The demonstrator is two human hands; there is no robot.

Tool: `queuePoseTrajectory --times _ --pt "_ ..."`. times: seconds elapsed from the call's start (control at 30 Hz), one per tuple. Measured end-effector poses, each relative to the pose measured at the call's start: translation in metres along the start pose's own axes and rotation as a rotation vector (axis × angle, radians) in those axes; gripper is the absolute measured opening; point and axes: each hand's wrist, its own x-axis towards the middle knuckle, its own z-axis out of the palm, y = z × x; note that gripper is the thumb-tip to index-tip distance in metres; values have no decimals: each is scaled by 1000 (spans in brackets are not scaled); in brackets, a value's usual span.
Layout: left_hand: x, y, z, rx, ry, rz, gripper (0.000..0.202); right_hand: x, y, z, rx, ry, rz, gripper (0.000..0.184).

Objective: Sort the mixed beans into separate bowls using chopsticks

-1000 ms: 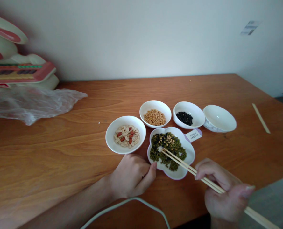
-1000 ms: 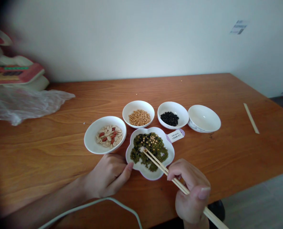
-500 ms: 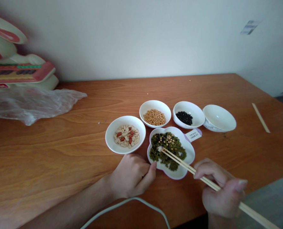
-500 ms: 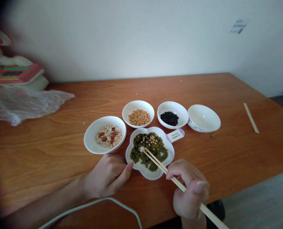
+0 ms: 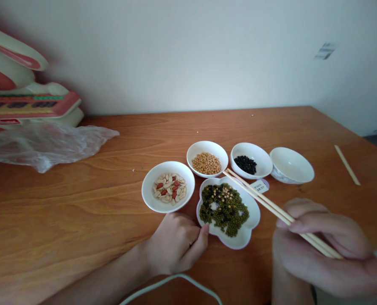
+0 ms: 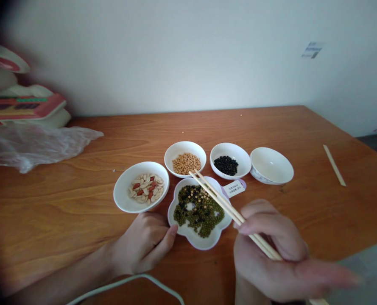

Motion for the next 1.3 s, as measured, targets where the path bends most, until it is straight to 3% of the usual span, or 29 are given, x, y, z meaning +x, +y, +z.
queuePoseTrajectory --times 0.07,0.17,0.23,0.37,0.5,0.63,0.77,1.0,1.3 --pt "-1 0 1 -1 -4 -6 55 13 5 15 -53 70 35 79" --pt "0 -1 1 -7 6 1 53 19 11 20 -77 0 110 82" --pt "1 -1 1 -12 5 11 52 11 12 7 -52 -18 107 83" --pt "2 -3 0 -5 29 46 52 -21 18 -39 -26 11 113 79" --pt "3 -2 3 75 88 70 53 -51 27 -65 22 81 229 74" --pt "3 2 5 146 126 64 54 -60 33 -59 16 82 289 73" --pt "3 3 5 170 144 63 57 -59 35 -49 -68 2 339 70" --pt "6 -5 11 200 213 74 61 -62 37 -47 -91 -35 303 67" --pt "9 -6 9 198 197 148 61 -63 46 -50 -99 -53 268 66"
